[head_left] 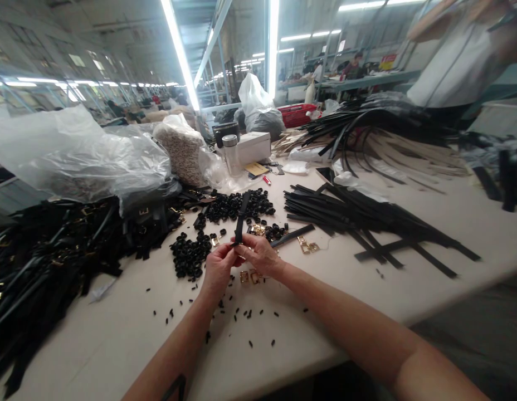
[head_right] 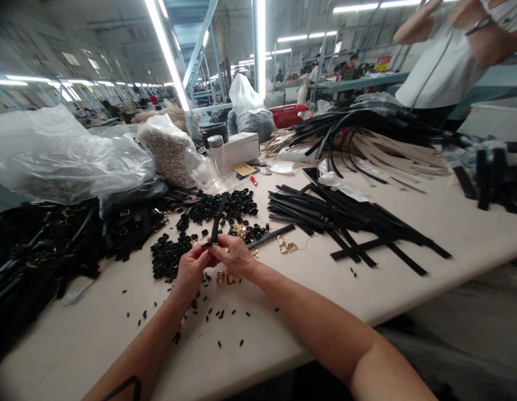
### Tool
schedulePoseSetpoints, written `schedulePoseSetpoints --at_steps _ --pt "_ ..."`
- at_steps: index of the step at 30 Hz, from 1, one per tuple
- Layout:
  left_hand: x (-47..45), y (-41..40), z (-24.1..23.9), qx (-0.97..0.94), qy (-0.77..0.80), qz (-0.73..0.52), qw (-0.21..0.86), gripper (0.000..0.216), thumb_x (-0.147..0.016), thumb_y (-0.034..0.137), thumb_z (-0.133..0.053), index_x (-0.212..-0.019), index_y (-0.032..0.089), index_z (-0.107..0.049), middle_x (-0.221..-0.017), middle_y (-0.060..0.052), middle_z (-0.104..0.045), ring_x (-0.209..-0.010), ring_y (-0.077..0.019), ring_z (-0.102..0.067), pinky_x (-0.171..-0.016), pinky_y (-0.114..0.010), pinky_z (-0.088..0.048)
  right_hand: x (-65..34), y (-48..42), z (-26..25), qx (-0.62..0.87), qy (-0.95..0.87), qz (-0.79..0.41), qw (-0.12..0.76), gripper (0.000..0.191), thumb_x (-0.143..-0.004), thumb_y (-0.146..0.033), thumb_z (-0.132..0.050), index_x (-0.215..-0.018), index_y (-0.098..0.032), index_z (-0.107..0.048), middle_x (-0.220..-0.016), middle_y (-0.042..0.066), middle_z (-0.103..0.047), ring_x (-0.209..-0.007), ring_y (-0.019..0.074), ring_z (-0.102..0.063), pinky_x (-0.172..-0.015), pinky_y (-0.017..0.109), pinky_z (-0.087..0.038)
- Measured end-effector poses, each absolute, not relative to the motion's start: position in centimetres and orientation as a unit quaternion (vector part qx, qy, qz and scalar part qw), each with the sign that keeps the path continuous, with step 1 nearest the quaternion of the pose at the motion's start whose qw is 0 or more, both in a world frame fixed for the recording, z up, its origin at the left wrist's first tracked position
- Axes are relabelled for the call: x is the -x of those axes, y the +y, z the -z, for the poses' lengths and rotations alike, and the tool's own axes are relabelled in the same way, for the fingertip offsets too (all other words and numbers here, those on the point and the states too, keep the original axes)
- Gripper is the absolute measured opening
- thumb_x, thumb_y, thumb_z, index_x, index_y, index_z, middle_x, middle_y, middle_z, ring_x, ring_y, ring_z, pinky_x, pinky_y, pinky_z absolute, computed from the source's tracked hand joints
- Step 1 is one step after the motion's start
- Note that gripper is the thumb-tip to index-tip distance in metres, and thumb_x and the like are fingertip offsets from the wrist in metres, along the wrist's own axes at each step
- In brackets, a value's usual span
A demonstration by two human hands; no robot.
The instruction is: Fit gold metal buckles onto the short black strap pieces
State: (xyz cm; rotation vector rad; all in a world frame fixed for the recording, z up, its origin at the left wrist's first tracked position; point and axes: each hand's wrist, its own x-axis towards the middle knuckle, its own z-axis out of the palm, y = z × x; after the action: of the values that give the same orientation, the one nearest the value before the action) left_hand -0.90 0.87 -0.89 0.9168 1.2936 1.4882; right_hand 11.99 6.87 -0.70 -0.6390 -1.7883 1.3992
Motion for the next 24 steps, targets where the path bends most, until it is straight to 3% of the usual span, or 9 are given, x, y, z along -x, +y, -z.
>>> schedulePoseSetpoints --at_steps 7,12,16,21,24 --pt "0.8 0.6 0.4 -0.425 0.546 -0.564 0.45 0.033 -0.069 0.045 -0.074 -0.078 0.014 -0.07 -0.065 -0.003 -0.065 -0.056 -0.0129 -0.059 -0.056 -0.024 -0.048 -11.4 7.0 1.3 0.232 -0.573 -0.691 0.375 0.036 -0.081 -0.047 -0.062 -0.093 -0.013 -0.068 -0.062 -0.002 -0.058 -0.053 0.0098 -0.054 -0.052 0.023 -0.044" --pt "2.8 0.7 -0.2 -0.411 0.577 -0.554 0.437 0.041 -0.069 0.051 -0.072 -0.086 0.014 -0.068 -0.072 -0.007 -0.069 -0.058 -0.0151 -0.062 -0.057 -0.026 -0.048 -11.9 8.2 1.0 0.26 -0.542 -0.679 0.42 0.034 -0.073 -0.045 -0.07 -0.081 -0.013 -0.07 -0.072 0.003 -0.067 -0.067 0.0119 -0.063 -0.068 0.027 -0.053" --pt "6.1 2.2 -1.0 -0.448 0.637 -0.542 0.317 0.038 -0.072 0.051 -0.067 -0.084 0.016 -0.066 -0.077 -0.006 -0.069 -0.065 -0.0174 -0.063 -0.061 -0.028 -0.047 -12.3 9.0 1.2 0.294 -0.537 -0.686 0.394 0.04 -0.07 -0.052 -0.069 -0.075 -0.012 -0.066 -0.069 0.003 -0.067 -0.063 0.0126 -0.065 -0.065 0.027 -0.055" --pt "7.9 5.7 -1.7 -0.653 0.693 -0.296 0.08 0.015 -0.077 0.033 -0.06 -0.078 0.022 -0.07 -0.081 -0.004 -0.068 -0.075 -0.021 -0.061 -0.074 -0.033 -0.044 -12.4 9.0 1.4 0.302 -0.56 -0.681 0.363 0.044 -0.072 -0.056 -0.065 -0.077 -0.013 -0.062 -0.061 0.002 -0.066 -0.052 0.0114 -0.063 -0.053 0.023 -0.053" --pt "8.0 7.6 -1.2 -0.702 0.685 -0.196 0.012 0.012 -0.075 0.024 -0.059 -0.074 0.022 -0.071 -0.082 -0.007 -0.067 -0.08 -0.0245 -0.061 -0.078 -0.034 -0.043 -12.4 8.8 1.3 0.301 -0.569 -0.678 0.354 0.044 -0.073 -0.056 -0.063 -0.078 -0.013 -0.061 -0.06 0.001 -0.065 -0.049 0.0108 -0.063 -0.049 0.021 -0.051"
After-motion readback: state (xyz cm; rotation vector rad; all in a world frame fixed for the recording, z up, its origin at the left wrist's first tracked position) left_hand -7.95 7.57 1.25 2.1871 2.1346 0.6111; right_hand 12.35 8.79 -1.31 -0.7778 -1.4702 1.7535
